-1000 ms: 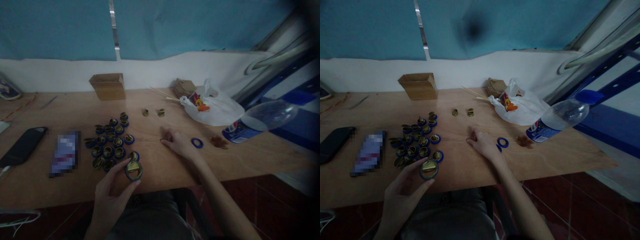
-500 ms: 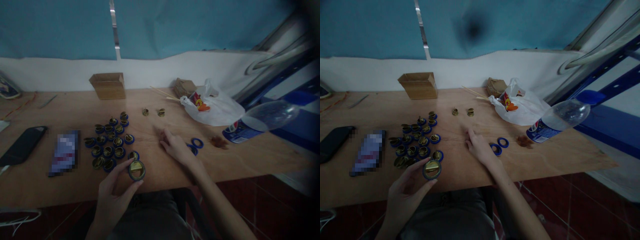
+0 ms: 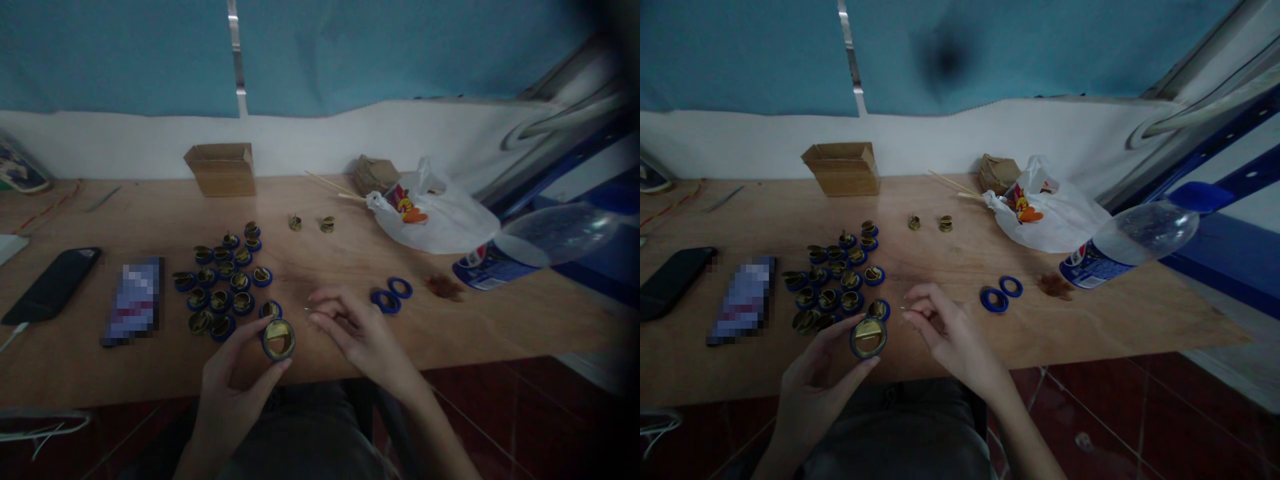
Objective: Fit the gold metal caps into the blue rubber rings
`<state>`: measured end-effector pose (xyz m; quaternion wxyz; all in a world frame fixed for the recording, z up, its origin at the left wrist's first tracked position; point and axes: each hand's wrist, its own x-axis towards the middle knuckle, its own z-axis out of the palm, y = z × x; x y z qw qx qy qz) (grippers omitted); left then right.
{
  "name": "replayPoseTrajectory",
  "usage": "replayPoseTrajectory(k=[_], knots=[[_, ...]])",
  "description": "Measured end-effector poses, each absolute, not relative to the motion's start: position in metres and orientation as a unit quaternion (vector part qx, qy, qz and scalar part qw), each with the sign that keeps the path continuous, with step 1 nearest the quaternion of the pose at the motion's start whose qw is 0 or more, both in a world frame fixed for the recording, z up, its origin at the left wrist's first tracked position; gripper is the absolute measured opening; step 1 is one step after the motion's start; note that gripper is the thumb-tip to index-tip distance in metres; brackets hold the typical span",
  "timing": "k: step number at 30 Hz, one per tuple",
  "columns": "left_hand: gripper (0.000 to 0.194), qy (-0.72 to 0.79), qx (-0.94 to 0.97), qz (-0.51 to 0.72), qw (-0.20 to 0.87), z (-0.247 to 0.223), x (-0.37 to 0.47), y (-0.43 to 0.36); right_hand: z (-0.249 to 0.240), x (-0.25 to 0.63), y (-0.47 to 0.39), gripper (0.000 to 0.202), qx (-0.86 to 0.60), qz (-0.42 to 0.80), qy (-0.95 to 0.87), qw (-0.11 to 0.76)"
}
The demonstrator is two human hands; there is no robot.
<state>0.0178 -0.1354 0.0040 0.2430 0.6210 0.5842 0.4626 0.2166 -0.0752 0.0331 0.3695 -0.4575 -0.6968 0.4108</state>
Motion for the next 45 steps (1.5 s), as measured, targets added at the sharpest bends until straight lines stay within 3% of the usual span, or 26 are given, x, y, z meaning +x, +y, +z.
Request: replayPoseTrajectory(k=[5,10,19,34,45], knots=[[0.040,0.567,0.626,0.469,0.258,0.008,0.022,-0.134,0.020,0.208,-0.086,0.010,-0.413,0.546,-0.590,0.429],[0.041,0.557,0.625,0.474,0.274,0.007,0.024,-0.135,0.015,0.207,-0.093,0.013,-0.423,0.560,-0.550,0.453],[0.036,0.523,0.636,0.485,0.295,0.008,0.029,-0.135,0.002,0.208,-0.107,0.022,-0.305,0.745,-0.440,0.398],[0.039,0.506,0.659,0.474,0.291,0.005,0.030,-0.138,0.006,0.200,-0.111,0.026,-0.329,0.754,-0.432,0.371],[0.040,0.481,0.698,0.467,0.251,0.012,0.033,-0.142,0.023,0.205,-0.113,0.023,-0.374,0.675,-0.528,0.353]])
